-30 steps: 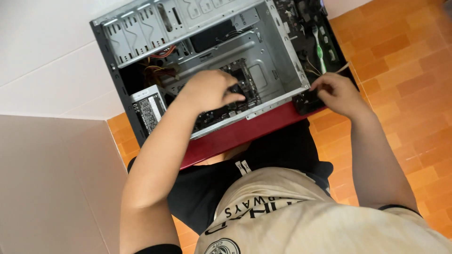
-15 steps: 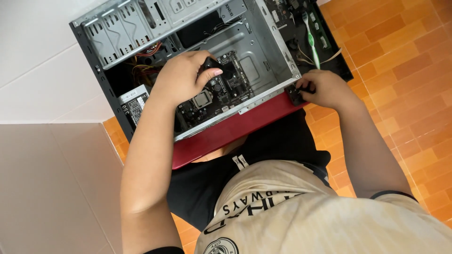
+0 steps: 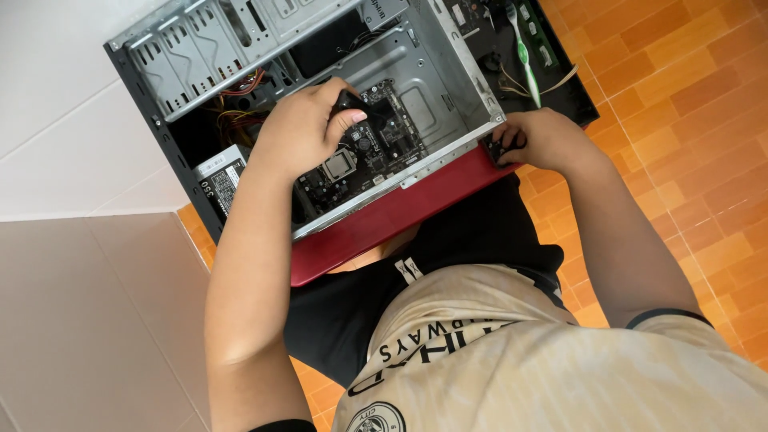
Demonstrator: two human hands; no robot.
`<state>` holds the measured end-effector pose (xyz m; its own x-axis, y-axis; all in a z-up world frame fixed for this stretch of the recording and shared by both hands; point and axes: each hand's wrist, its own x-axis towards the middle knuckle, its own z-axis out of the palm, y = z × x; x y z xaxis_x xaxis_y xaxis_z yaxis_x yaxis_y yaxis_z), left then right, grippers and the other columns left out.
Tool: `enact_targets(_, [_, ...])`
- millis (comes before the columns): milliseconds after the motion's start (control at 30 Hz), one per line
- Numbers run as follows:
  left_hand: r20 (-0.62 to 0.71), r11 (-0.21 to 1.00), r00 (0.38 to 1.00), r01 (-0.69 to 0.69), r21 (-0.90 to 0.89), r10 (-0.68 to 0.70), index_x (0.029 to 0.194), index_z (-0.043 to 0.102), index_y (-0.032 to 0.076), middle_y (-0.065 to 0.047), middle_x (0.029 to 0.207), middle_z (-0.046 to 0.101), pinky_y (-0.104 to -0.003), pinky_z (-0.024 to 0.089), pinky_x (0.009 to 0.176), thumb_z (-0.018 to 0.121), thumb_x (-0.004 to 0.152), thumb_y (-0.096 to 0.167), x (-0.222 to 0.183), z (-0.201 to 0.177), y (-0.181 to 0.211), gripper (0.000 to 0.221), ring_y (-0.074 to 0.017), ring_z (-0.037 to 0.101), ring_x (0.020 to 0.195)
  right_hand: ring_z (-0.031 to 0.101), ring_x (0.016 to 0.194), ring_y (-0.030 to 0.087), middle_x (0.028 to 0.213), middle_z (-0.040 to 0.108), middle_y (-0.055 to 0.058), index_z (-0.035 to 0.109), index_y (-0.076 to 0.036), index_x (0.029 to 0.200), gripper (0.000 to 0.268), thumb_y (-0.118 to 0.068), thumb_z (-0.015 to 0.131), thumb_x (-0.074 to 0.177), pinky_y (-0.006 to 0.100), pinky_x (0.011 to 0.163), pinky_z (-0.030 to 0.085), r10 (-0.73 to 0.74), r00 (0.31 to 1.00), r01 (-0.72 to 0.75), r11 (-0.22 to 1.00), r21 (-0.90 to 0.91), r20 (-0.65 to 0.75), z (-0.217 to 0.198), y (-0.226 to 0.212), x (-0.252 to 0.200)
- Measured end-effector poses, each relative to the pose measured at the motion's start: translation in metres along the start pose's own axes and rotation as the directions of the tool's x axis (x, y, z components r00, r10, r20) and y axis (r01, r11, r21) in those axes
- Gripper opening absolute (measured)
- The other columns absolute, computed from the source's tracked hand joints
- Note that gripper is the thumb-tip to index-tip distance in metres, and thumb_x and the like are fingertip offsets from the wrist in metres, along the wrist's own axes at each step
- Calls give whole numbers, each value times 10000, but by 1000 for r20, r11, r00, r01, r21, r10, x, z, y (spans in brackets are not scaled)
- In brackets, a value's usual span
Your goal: Installing a motherboard into a computer case and securing it with screws using a screwdriver.
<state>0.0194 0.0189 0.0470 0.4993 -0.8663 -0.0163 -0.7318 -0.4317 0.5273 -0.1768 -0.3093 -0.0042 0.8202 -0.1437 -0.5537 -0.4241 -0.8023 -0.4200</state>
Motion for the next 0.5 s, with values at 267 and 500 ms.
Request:
enact_targets(267, [21, 999, 999, 38, -5, -38, 1202, 575, 98, -81, 677, 608, -454, 460, 563, 471, 1080, 477, 0, -3, 3, 411, -314, 613, 686, 691, 926, 189, 1014, 760, -12, 752, -215, 1106, 304, -237, 848, 819, 361, 735, 513, 18, 998, -12, 997, -81, 62, -2, 0, 6])
enact_targets(500, [-18, 1000, 1000, 5, -1, -5, 1156, 575, 108, -76, 724, 619, -466, 472, 583, 483, 1083, 475, -1, -3, 0, 386, -324, 626, 735, 719, 907, 162, 942, 778, 22, 797, -167, 1035, 177, -167, 823, 859, 316, 774, 548, 13, 997, -12, 1000, -15, 78, -5, 3, 8])
